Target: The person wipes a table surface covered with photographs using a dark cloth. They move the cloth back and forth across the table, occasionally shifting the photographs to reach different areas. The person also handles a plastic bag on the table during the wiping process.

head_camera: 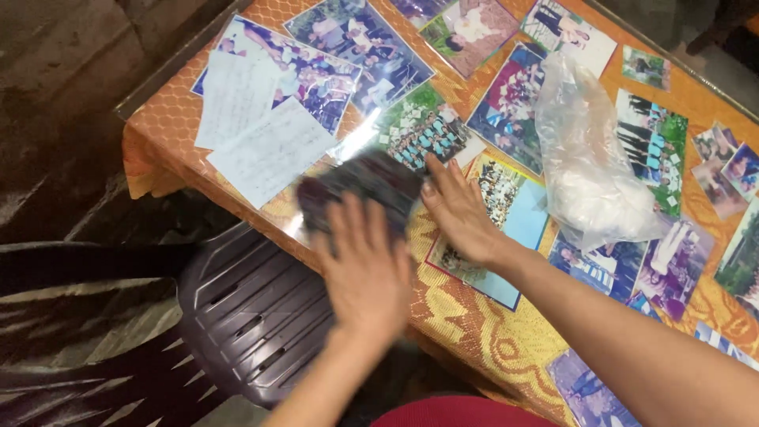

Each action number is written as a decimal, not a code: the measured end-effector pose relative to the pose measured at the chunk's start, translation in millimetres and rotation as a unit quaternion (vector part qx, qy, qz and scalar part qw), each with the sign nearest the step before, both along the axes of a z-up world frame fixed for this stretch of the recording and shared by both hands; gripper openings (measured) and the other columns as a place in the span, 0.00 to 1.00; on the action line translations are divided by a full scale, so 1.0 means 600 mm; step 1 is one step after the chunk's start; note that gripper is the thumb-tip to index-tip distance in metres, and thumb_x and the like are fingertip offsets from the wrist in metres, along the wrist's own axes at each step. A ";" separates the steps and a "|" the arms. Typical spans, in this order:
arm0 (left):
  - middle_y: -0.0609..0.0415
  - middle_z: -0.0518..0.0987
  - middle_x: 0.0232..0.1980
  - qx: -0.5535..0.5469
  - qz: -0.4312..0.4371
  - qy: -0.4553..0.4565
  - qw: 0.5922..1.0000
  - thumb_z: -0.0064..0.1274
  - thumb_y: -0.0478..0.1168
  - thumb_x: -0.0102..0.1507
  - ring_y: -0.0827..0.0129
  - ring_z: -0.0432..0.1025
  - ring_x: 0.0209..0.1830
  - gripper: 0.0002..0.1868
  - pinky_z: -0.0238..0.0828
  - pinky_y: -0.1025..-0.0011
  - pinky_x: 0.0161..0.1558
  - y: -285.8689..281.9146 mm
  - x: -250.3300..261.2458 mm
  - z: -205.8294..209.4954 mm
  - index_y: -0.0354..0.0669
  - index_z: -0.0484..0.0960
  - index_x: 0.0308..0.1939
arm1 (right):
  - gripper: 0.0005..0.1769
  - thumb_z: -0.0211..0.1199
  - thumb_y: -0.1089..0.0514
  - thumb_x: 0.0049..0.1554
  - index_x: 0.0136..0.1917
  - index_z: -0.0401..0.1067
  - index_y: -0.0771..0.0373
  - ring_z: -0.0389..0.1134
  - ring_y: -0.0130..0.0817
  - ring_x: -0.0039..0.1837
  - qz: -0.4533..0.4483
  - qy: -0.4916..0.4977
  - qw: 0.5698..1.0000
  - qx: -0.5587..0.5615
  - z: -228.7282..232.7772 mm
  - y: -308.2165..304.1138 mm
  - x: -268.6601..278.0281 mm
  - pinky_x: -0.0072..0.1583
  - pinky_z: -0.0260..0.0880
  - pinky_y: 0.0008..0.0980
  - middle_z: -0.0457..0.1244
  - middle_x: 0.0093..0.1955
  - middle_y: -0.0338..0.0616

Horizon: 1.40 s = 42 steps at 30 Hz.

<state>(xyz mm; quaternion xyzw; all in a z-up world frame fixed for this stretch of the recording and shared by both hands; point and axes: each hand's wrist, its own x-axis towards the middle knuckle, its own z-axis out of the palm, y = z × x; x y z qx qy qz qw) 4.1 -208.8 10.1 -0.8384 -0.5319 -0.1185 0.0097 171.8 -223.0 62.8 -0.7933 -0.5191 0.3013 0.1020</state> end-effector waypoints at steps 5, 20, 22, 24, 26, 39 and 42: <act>0.34 0.68 0.66 -0.241 -0.092 -0.489 0.833 0.27 0.44 0.72 0.36 0.60 0.72 0.26 0.55 0.45 0.68 -0.007 -0.031 0.076 0.33 0.68 0.67 | 0.47 0.39 0.29 0.61 0.84 0.43 0.54 0.45 0.55 0.82 -0.019 -0.057 0.996 0.071 0.029 -0.008 -0.029 0.79 0.37 0.60 0.49 0.81 0.60; 0.39 0.37 0.84 -0.202 -0.227 -0.116 0.946 0.26 0.70 0.68 0.39 0.22 0.82 0.42 0.08 0.28 0.70 -0.075 0.091 -0.017 0.48 0.56 0.77 | 0.43 0.49 0.32 0.60 0.82 0.52 0.51 0.33 0.54 0.87 0.024 -0.329 0.938 0.104 -0.027 -0.361 0.030 0.77 0.33 0.62 0.39 0.88 0.47; 0.38 0.34 0.84 -0.081 -0.229 -0.087 0.966 0.27 0.73 0.64 0.37 0.21 0.83 0.47 0.09 0.28 0.72 -0.085 0.093 -0.056 0.49 0.48 0.78 | 0.45 0.51 0.31 0.55 0.79 0.54 0.51 0.33 0.53 0.88 -0.008 -0.361 0.930 0.072 -0.066 -0.481 0.072 0.78 0.34 0.64 0.38 0.89 0.44; 0.36 0.32 0.84 0.045 -0.224 -0.059 0.972 0.27 0.77 0.61 0.36 0.20 0.84 0.53 0.10 0.28 0.74 -0.085 0.092 -0.077 0.49 0.40 0.80 | 0.47 0.53 0.29 0.51 0.77 0.56 0.52 0.32 0.53 0.89 -0.039 -0.391 0.919 0.042 -0.082 -0.565 0.101 0.79 0.35 0.65 0.37 0.89 0.42; 0.36 0.27 0.84 0.092 -0.221 -0.058 0.969 0.23 0.78 0.62 0.36 0.16 0.85 0.55 0.09 0.30 0.74 -0.082 0.092 -0.078 0.47 0.35 0.81 | 0.46 0.41 0.28 0.56 0.77 0.53 0.58 0.26 0.49 0.90 -0.132 -0.377 0.917 -0.011 -0.072 -0.617 0.122 0.80 0.26 0.64 0.31 0.91 0.46; 0.35 0.28 0.84 -0.334 -0.159 0.003 0.929 0.47 0.65 0.61 0.33 0.14 0.81 0.50 0.11 0.25 0.68 -0.063 0.150 0.055 0.51 0.45 0.80 | 0.44 0.29 0.26 0.65 0.85 0.41 0.51 0.21 0.52 0.86 0.023 -0.274 0.954 0.121 -0.021 -0.400 0.047 0.76 0.17 0.61 0.27 0.88 0.52; 0.36 0.40 0.84 -0.350 -0.133 -0.080 0.924 0.53 0.57 0.58 0.39 0.31 0.83 0.53 0.25 0.34 0.75 -0.084 0.225 0.093 0.51 0.44 0.81 | 0.39 0.45 0.33 0.65 0.83 0.48 0.48 0.28 0.49 0.87 0.090 -0.220 0.960 0.149 -0.020 -0.445 0.084 0.79 0.22 0.56 0.34 0.88 0.46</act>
